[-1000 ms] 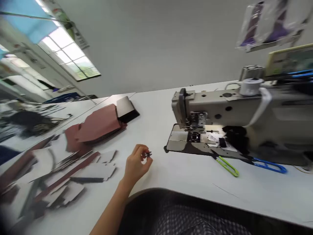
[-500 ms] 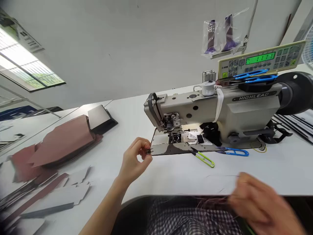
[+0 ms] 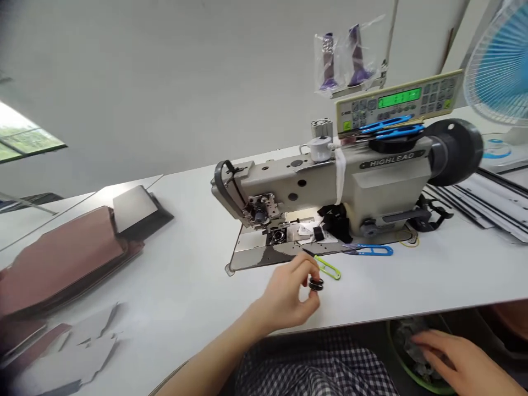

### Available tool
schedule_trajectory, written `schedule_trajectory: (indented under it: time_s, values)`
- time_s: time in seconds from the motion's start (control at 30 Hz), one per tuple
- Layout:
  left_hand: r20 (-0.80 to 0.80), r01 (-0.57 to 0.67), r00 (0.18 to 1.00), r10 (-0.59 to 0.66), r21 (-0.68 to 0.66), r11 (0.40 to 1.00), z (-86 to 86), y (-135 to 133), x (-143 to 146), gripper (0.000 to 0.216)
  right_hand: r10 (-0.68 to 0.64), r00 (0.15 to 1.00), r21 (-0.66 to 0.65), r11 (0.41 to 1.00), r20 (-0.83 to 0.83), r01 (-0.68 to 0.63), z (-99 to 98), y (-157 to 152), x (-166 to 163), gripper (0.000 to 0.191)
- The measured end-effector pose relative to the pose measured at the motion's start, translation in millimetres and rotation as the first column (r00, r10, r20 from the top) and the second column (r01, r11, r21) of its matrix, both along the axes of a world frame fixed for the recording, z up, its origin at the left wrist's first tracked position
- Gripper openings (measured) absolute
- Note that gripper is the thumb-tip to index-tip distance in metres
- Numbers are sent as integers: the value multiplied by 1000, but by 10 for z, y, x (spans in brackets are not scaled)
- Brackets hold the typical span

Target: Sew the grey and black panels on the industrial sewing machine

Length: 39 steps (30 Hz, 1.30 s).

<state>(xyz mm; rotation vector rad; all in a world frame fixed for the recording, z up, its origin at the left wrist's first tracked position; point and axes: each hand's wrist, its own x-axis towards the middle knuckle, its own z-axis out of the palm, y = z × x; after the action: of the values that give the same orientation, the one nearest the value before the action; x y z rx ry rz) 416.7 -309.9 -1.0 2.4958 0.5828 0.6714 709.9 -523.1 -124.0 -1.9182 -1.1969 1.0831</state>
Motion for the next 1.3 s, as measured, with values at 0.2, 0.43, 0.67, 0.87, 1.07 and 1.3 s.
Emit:
schedule_trajectory:
  time_s: [0.2,0.43,0.67,0.87,1.07,1.3]
  values:
    - [-69,211,977,-203,123,970,-99,-229,1202,38,-230,592,109,870,-772,481,655,617,-252,53]
    - [-86,231,969,-233,-30,972,-264,-242,1524,66,-443,668,377,580,-599,722,974,1607,1417,31]
    - [-185,367,912,-367,-35,930,-580,-328,1795,57,-466,809,329,748,-358,576,643,2102,1854,27]
    - [-264,497,845,-465,68,865,-675,-347,1877,57,-421,903,380,825,-79,418,606,2200,1876,32]
    - [-286,477,850,-442,63,876,-600,-366,1877,50,-362,884,357,900,297,248,735,2186,1712,30]
    - [-292,476,849,-440,62,877,-624,-378,1918,52,-310,893,312,927,326,208,1001,2297,1871,34]
